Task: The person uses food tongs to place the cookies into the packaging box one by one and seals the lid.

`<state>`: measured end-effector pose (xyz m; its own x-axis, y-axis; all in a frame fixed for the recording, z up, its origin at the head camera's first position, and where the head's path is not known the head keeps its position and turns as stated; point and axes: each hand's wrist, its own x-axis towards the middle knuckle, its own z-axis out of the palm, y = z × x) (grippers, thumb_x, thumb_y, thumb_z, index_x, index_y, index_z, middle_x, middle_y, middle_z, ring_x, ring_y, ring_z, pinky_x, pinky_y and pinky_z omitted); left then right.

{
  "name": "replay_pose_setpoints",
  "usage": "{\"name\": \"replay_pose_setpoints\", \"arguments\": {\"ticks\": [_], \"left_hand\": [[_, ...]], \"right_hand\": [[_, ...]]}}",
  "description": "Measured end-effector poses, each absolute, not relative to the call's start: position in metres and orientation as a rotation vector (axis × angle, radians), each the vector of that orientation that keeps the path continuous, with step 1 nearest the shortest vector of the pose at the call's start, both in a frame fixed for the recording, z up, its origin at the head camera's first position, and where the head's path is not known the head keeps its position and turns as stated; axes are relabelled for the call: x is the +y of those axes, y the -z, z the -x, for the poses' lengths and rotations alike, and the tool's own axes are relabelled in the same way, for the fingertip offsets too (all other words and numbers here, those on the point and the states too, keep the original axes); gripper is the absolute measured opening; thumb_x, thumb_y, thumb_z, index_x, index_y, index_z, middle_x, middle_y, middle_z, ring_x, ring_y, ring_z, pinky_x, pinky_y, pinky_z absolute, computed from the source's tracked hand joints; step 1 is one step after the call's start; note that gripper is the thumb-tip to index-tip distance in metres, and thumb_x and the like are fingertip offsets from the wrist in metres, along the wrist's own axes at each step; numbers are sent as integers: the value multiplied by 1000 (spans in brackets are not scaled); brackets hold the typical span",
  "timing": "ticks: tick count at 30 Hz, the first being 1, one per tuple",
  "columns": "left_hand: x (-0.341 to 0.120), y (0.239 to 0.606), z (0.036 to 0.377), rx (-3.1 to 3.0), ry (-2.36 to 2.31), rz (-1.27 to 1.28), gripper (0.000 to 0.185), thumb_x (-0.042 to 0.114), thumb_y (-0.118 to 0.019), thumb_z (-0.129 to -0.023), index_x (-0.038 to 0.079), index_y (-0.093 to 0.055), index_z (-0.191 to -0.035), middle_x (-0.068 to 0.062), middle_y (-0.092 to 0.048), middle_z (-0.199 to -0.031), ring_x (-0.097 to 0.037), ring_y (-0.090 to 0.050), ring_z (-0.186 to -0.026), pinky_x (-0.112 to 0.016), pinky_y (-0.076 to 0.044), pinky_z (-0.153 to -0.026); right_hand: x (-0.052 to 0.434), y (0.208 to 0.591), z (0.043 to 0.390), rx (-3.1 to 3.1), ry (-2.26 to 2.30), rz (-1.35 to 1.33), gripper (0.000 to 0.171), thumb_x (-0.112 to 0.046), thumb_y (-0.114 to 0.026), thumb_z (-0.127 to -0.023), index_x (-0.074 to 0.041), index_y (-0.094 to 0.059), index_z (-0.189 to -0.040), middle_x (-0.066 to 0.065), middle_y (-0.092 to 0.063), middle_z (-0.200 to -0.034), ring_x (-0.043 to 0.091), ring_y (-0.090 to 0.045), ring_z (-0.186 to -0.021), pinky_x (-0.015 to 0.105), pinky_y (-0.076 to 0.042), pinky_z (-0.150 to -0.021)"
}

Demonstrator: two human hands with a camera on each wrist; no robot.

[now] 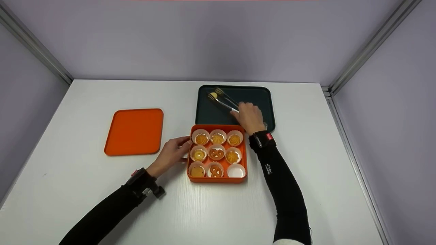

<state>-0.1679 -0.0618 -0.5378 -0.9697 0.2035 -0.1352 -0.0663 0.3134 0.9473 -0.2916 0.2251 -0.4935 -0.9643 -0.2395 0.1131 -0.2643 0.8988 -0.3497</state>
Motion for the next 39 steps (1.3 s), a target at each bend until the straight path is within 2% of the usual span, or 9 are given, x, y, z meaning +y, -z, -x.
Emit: {"name": "replay_pose_setpoints", "arguments": {"ticks": [4,8,14,19,25,32,39], "left_hand": [[-61,538,168,2364,-1706,-143,44,23,-53,-108,-1,-57,-145,-17,-64,-139,-26,-64,-124,-32,-63,-78],[-61,538,168,2354,-1713,-138,45,23,-54,-108,-1,-57,-146,-17,-64,-139,-26,-65,-123,-33,-64,-75],[-61,537,167,2299,-1744,-102,45,23,-54,-108,0,-56,-147,-17,-64,-139,-25,-67,-118,-35,-64,-73],[-62,537,168,2300,-1745,-107,45,22,-54,-108,-1,-56,-147,-17,-65,-137,-24,-68,-114,-35,-64,-72],[-63,538,168,2313,-1736,-121,44,22,-54,-108,-1,-57,-146,-16,-66,-136,-25,-67,-116,-36,-64,-72],[-63,539,169,2365,-1719,-163,43,21,-55,-108,-2,-59,-144,-16,-67,-134,-23,-68,-111,-38,-63,-72],[-64,539,169,2357,-1714,-158,44,24,-54,-109,-2,-59,-144,-16,-66,-135,-21,-67,-115,-32,-63,-72]], "right_hand": [[229,495,290,-2990,-566,-397,38,-35,-68,-101,3,-70,-107,15,-63,-82,29,-60,-67,42,-56,-64],[234,496,286,-2993,-562,-383,44,-36,-68,-102,5,-69,-118,21,-70,-96,32,-65,-74,47,-61,-74],[241,493,279,-2991,-571,-369,50,-35,-69,-101,7,-67,-128,28,-70,-115,38,-69,-89,55,-60,-87],[247,493,270,-2946,-568,-401,54,-35,-71,-100,10,-65,-130,32,-68,-122,44,-69,-103,58,-58,-91],[254,495,259,-2921,-574,-421,55,-35,-71,-100,10,-65,-131,31,-67,-124,46,-67,-110,59,-56,-95],[264,492,240,-2934,-591,-397,57,-36,-72,-99,9,-64,-133,31,-66,-127,47,-65,-114,61,-54,-97],[270,485,218,-2886,-601,-416,54,-35,-74,-97,6,-66,-131,27,-71,-119,43,-70,-101,58,-59,-88]]}}
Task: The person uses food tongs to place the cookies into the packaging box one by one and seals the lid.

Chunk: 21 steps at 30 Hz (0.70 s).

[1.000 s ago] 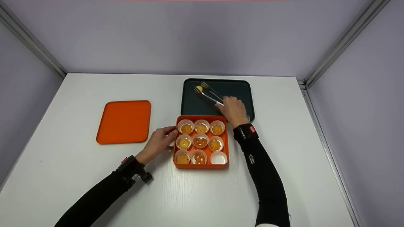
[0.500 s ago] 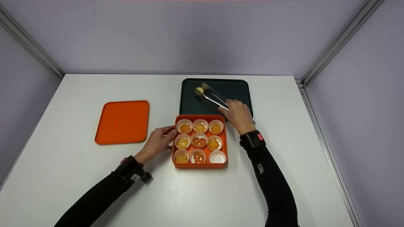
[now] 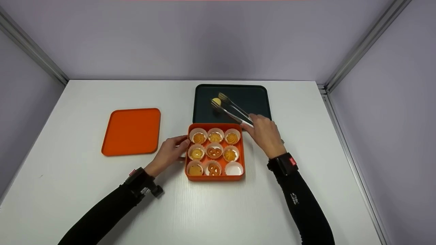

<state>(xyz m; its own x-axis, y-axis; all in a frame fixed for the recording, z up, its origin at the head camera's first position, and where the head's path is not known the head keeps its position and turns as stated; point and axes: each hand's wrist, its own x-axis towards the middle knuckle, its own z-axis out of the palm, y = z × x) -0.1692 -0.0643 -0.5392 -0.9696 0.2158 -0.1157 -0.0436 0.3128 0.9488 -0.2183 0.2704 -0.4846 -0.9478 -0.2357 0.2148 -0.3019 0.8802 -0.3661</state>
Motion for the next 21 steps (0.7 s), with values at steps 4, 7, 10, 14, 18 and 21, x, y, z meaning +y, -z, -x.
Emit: {"name": "replay_pose_setpoints", "arguments": {"ticks": [4,7,10,14,18,21], "left_hand": [[-65,540,170,2345,-1712,-144,44,24,-54,-108,0,-58,-145,-15,-66,-136,-22,-66,-117,-32,-63,-74],[-65,539,171,2353,-1715,-145,43,23,-55,-108,0,-59,-145,-14,-67,-134,-22,-67,-114,-33,-63,-72],[-65,539,172,2374,-1712,-154,42,22,-55,-108,-1,-60,-143,-14,-69,-131,-21,-68,-107,-32,-63,-70],[-65,540,172,2396,-1700,-160,42,21,-55,-108,-2,-60,-143,-15,-70,-128,-20,-67,-103,-29,-62,-71],[-67,539,172,2414,-1687,-159,42,21,-55,-108,-2,-60,-142,-15,-70,-129,-20,-68,-107,-28,-61,-75],[-68,538,172,2407,-1692,-153,43,22,-55,-108,-2,-60,-143,-15,-69,-130,-21,-68,-110,-30,-62,-76]], "right_hand": [[273,481,206,-2843,-580,-465,51,-33,-76,-95,5,-68,-128,25,-73,-114,41,-71,-96,56,-61,-83],[276,479,198,-2824,-556,-485,50,-32,-78,-95,6,-68,-127,26,-73,-113,42,-72,-95,56,-61,-82],[279,478,190,-2806,-535,-509,49,-31,-79,-93,6,-69,-125,25,-74,-109,41,-73,-91,55,-62,-80],[285,477,178,-2774,-501,-561,47,-31,-80,-92,5,-70,-121,21,-74,-97,35,-71,-78,50,-63,-70],[293,473,165,-2763,-480,-599,48,-30,-82,-90,6,-71,-121,19,-73,-90,30,-66,-70,44,-61,-61],[300,469,157,-2774,-486,-601,52,-29,-83,-89,8,-70,-124,20,-74,-92,30,-67,-72,45,-62,-61]]}}
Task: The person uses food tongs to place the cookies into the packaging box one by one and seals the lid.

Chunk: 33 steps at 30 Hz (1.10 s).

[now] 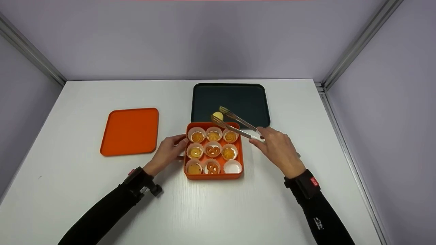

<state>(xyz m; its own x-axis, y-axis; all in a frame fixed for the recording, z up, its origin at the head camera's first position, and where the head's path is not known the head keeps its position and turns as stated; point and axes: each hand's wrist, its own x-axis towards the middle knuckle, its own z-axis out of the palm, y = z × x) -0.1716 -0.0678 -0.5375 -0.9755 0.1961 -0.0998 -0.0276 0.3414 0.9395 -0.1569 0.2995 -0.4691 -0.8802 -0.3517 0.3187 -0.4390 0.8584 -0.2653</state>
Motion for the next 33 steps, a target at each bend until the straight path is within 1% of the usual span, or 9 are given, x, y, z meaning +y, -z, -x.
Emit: {"name": "replay_pose_setpoints", "arguments": {"ticks": [3,6,13,17,19,22,25,29,33], "left_hand": [[-68,536,172,2398,-1688,-153,44,24,-55,-108,-2,-59,-143,-15,-69,-130,-21,-68,-109,-30,-62,-77],[-68,537,172,2385,-1693,-152,44,24,-54,-108,-2,-59,-143,-15,-70,-129,-21,-68,-107,-30,-62,-76],[-68,537,172,2379,-1697,-145,43,23,-54,-108,-1,-59,-144,-14,-69,-132,-21,-67,-113,-31,-62,-78],[-69,538,173,2383,-1684,-140,44,24,-54,-108,-1,-59,-144,-14,-68,-133,-22,-66,-117,-30,-62,-81],[-69,538,173,2389,-1680,-138,45,25,-54,-108,-1,-59,-145,-14,-68,-133,-22,-67,-117,-30,-62,-82],[-68,538,173,2400,-1678,-132,45,25,-55,-108,-1,-58,-145,-14,-68,-133,-22,-67,-116,-31,-62,-81],[-67,538,172,2413,-1674,-140,45,24,-55,-108,-2,-58,-144,-15,-68,-133,-23,-67,-117,-31,-62,-82],[-67,538,172,2402,-1684,-143,45,23,-55,-108,-3,-58,-144,-16,-67,-134,-24,-66,-121,-32,-62,-83],[-68,538,173,2374,-1694,-127,45,24,-55,-108,-2,-58,-145,-16,-67,-135,-24,-66,-121,-32,-63,-80]], "right_hand": [[308,465,149,-2769,-486,-622,52,-26,-85,-87,8,-71,-124,20,-75,-94,29,-68,-74,45,-62,-61],[319,461,141,-2736,-468,-680,48,-20,-87,-84,7,-72,-121,17,-75,-92,24,-66,-71,41,-60,-58],[342,454,128,-2679,-445,-806,45,-13,-91,-77,2,-74,-116,9,-75,-93,15,-62,-71,34,-57,-59],[352,450,123,-2677,-451,-859,44,-11,-91,-76,-1,-76,-116,2,-74,-92,8,-56,-70,20,-49,-59],[356,448,121,-2685,-463,-876,43,-12,-91,-77,-3,-76,-116,-1,-74,-93,6,-53,-70,16,-44,-60],[362,445,118,-2715,-490,-884,41,-13,-90,-79,-7,-77,-117,-9,-70,-91,3,-49,-69,13,-39,-59],[366,442,114,-2750,-503,-884,40,-15,-90,-80,-9,-77,-117,-13,-65,-87,2,-46,-66,13,-36,-56],[369,437,109,-2786,-470,-891,40,-18,-90,-79,-9,-78,-116,-13,-66,-84,1,-45,-65,14,-37,-54],[369,432,103,-2802,-401,-921,41,-22,-91,-79,-10,-78,-115,-13,-70,-87,-1,-48,-67,13,-42,-58]]}}
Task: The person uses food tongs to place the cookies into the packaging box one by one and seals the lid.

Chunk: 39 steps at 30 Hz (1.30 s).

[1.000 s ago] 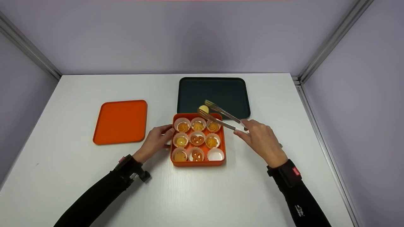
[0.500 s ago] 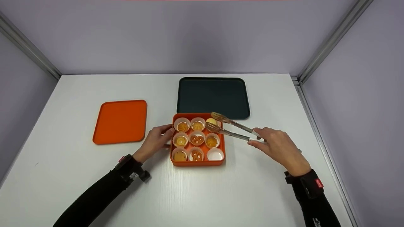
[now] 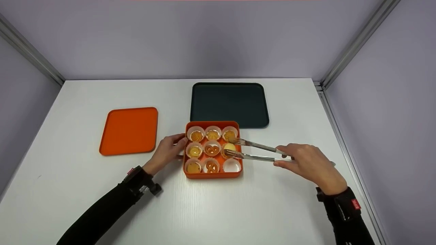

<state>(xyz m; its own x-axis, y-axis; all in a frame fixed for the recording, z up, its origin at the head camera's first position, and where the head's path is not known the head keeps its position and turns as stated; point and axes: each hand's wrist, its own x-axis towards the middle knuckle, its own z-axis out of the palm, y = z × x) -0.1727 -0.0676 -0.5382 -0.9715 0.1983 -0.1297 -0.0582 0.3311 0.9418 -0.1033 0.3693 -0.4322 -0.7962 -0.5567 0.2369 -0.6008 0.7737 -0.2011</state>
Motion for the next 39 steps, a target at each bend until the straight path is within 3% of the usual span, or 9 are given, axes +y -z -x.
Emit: {"name": "replay_pose_setpoints", "arguments": {"ticks": [7,11,16,28,39], "left_hand": [[-68,538,173,2353,-1704,-121,44,24,-55,-108,0,-59,-145,-14,-68,-133,-23,-67,-118,-32,-63,-77],[-68,537,173,2364,-1697,-136,44,24,-55,-108,0,-59,-145,-14,-68,-133,-23,-66,-119,-32,-62,-82],[-69,537,174,2374,-1704,-153,44,23,-55,-108,-1,-58,-145,-14,-68,-133,-23,-66,-120,-32,-63,-81],[-69,538,174,2393,-1666,-147,44,24,-54,-108,1,-60,-144,-13,-70,-131,-21,-67,-115,-32,-63,-77],[-70,537,174,2363,-1696,-142,43,24,-55,-108,1,-60,-144,-15,-68,-133,-23,-67,-117,-31,-63,-75]], "right_hand": [[359,421,96,-2784,-229,-991,42,-26,-93,-74,-9,-78,-109,-8,-71,-84,-1,-55,-62,24,-51,-52],[351,415,92,-2787,-125,-1010,42,-28,-94,-72,-10,-77,-107,-9,-68,-78,1,-54,-57,24,-49,-48],[341,404,89,-2781,-46,-1040,40,-29,-94,-72,-12,-76,-103,-13,-59,-74,-2,-43,-52,21,-41,-44],[311,377,92,-2902,137,-1042,35,-32,-95,-72,-14,-75,-94,-12,-54,-67,4,-43,-49,25,-38,-42],[291,372,99,-3041,213,-1010,35,-32,-94,-74,-11,-78,-97,-8,-58,-69,9,-48,-51,29,-43,-43]]}}
